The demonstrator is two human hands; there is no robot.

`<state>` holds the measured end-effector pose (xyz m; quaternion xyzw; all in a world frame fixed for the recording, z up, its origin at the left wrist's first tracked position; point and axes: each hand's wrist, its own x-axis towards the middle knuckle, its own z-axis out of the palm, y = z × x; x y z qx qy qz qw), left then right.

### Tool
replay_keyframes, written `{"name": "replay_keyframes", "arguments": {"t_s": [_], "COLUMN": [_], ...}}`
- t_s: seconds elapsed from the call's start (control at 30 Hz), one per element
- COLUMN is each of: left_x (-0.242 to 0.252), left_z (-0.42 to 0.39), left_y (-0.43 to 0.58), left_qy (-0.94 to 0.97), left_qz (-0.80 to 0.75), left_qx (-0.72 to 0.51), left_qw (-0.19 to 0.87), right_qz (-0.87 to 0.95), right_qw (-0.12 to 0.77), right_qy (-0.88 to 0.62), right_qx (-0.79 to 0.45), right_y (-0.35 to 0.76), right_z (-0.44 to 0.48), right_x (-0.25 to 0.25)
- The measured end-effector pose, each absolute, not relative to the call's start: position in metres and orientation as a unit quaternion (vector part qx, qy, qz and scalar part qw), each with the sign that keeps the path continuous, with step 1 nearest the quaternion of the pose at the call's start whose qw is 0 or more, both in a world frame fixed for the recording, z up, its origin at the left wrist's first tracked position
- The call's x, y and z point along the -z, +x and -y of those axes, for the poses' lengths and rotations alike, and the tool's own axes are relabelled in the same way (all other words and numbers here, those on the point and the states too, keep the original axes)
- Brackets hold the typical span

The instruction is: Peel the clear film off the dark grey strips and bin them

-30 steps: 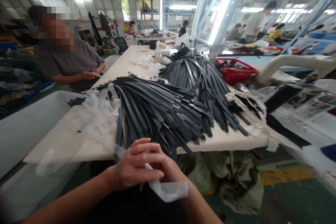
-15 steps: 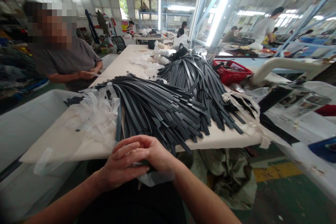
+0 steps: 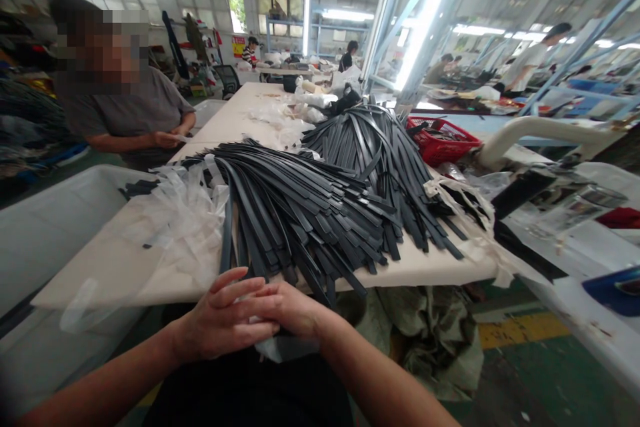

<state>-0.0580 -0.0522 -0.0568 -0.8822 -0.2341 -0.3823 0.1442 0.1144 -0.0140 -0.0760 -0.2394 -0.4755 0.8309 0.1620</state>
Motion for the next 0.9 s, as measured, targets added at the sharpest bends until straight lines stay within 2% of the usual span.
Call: {"name": "replay_keyframes", "arguments": {"t_s": [0.27, 0.47, 0.63, 0.73, 0.9], "left_x": [0.059, 0.057, 0.055, 0.051, 0.054], "left_z": [0.055, 0.049, 0.046, 0.044, 0.047], "left_y": [-0.065, -0.07, -0.071, -0.07, -0.074], "left_qy": [-0.885, -0.897, -0.914, -0.919, -0.921], "left_qz": [0.247, 0.217, 0.203, 0.196, 0.246], "left_qx": [0.369, 0.362, 0.329, 0.331, 0.298], "left_qw": [0.144, 0.132, 0.12, 0.088, -0.054], "right_qz": [0.422, 0.562, 0.577, 0.564, 0.527], "right_qw": [0.219, 0.146, 0.18, 0.23, 0.295], "right_qy": [-0.266, -0.237, -0.253, -0.245, -0.247], "right_qx": [-0.839, -0.779, -0.756, -0.755, -0.758], "right_y": [0.107, 0.118, 0.116, 0.107, 0.102], "right_z": [0.006, 0.001, 0.005, 0.011, 0.01], "right_x": [0.07, 0.066, 0.07, 0.071, 0.065]}}
